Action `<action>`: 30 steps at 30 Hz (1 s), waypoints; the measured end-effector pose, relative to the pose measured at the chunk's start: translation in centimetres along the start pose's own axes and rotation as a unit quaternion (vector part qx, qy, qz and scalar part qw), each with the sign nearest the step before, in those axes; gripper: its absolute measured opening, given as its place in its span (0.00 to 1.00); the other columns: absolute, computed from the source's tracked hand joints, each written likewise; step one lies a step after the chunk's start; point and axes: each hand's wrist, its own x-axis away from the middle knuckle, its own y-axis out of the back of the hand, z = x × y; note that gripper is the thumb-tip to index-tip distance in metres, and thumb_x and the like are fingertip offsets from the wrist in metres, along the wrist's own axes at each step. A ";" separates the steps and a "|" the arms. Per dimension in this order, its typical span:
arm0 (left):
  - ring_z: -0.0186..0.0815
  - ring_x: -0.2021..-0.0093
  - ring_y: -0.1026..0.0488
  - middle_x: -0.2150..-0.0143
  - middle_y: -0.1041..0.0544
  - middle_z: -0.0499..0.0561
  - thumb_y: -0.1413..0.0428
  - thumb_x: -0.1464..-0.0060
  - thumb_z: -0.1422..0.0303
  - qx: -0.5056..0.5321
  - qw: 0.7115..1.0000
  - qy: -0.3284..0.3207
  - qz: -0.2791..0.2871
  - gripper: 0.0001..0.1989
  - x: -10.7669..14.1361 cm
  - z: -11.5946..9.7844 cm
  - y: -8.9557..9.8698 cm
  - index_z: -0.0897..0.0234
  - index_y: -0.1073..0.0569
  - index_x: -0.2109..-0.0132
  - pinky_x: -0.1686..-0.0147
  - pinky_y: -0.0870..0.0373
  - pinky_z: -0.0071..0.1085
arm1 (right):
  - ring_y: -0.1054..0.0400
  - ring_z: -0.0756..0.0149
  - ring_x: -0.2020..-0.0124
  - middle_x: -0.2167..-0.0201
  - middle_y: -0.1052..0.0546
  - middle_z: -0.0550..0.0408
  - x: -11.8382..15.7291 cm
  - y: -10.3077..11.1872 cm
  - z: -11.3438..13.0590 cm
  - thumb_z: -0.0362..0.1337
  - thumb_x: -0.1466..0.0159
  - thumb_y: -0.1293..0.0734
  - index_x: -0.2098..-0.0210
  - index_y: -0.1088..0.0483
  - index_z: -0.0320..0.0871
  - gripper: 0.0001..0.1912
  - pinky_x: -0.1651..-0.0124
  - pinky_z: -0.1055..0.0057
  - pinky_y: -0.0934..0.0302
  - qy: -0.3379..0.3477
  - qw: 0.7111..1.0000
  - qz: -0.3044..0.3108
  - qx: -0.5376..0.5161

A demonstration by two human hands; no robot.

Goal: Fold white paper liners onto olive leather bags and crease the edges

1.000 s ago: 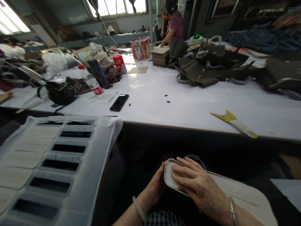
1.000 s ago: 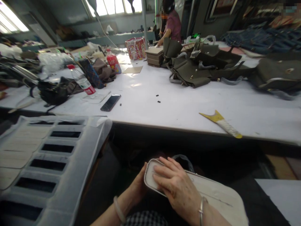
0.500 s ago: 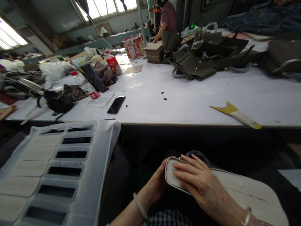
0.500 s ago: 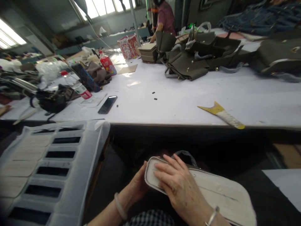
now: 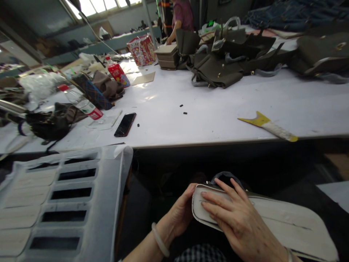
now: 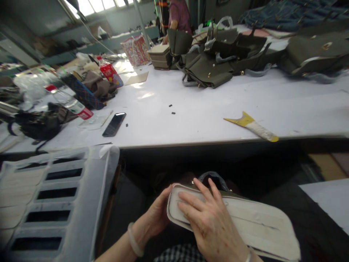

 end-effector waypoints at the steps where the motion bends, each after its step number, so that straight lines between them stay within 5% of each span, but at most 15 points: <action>1: 0.45 0.49 0.27 0.52 0.21 0.55 0.45 0.39 0.55 -0.020 1.000 -0.007 0.009 0.18 0.2 -0.3 0.0 0.63 0.24 0.51 0.45 0.35 0.40 | 0.45 0.45 0.34 0.40 0.29 0.64 0.0 0.0 0.1 0.29 0.33 0.39 0.43 0.31 0.54 0.22 0.38 0.34 0.48 -0.003 1.000 0.002 0.000; 5: 0.48 0.46 0.28 0.47 0.23 0.55 0.39 0.44 0.56 -0.265 0.961 -0.074 0.024 0.23 1.7 -2.5 -1.0 0.60 0.27 0.44 0.47 0.34 0.37 | 0.42 0.47 0.35 0.40 0.29 0.62 0.0 0.2 0.4 0.32 0.31 0.40 0.41 0.33 0.54 0.20 0.38 0.36 0.47 -0.015 1.000 0.005 -0.012; 8: 0.40 0.61 0.25 0.59 0.19 0.52 0.42 0.42 0.54 -0.532 0.839 -0.107 -0.046 0.19 3.1 -4.3 -2.2 0.63 0.22 0.52 0.63 0.33 0.29 | 0.41 0.47 0.36 0.41 0.28 0.64 -0.2 0.2 0.6 0.32 0.30 0.41 0.44 0.31 0.55 0.18 0.40 0.35 0.47 -0.024 0.999 0.010 -0.035; 12: 0.30 0.79 0.41 0.80 0.33 0.46 0.50 0.38 0.51 -0.746 0.646 -0.109 -0.120 0.24 4.2 -5.0 -3.0 0.63 0.33 0.75 0.77 0.51 0.30 | 0.40 0.46 0.37 0.41 0.28 0.65 -0.3 0.1 0.7 0.32 0.31 0.39 0.46 0.30 0.56 0.17 0.40 0.33 0.49 -0.039 0.997 0.012 -0.064; 15: 0.29 0.80 0.42 0.80 0.35 0.46 0.55 0.35 0.54 -0.796 0.587 -0.112 -0.095 0.24 4.4 -4.9 -3.0 0.62 0.41 0.76 0.76 0.54 0.31 | 0.40 0.45 0.38 0.43 0.26 0.63 -0.3 -0.1 0.8 0.30 0.32 0.38 0.46 0.31 0.54 0.17 0.39 0.32 0.52 -0.051 0.995 0.006 -0.088; 19: 0.30 0.79 0.42 0.78 0.35 0.46 0.59 0.33 0.57 -0.811 0.574 -0.098 -0.062 0.22 4.3 -5.0 -3.2 0.62 0.41 0.74 0.74 0.54 0.32 | 0.39 0.45 0.39 0.46 0.24 0.59 -0.5 -0.2 1.2 0.27 0.35 0.36 0.45 0.32 0.51 0.21 0.38 0.33 0.56 -0.088 0.986 -0.005 -0.138; 30: 0.28 0.78 0.45 0.79 0.40 0.43 0.56 0.34 0.57 -0.754 0.654 -0.056 -0.039 0.22 4.7 -5.8 -3.1 0.62 0.41 0.75 0.76 0.52 0.29 | 0.40 0.46 0.38 0.45 0.25 0.70 -1.6 0.9 1.6 0.28 0.37 0.35 0.49 0.30 0.57 0.21 0.35 0.32 0.64 -0.158 0.968 0.063 -0.185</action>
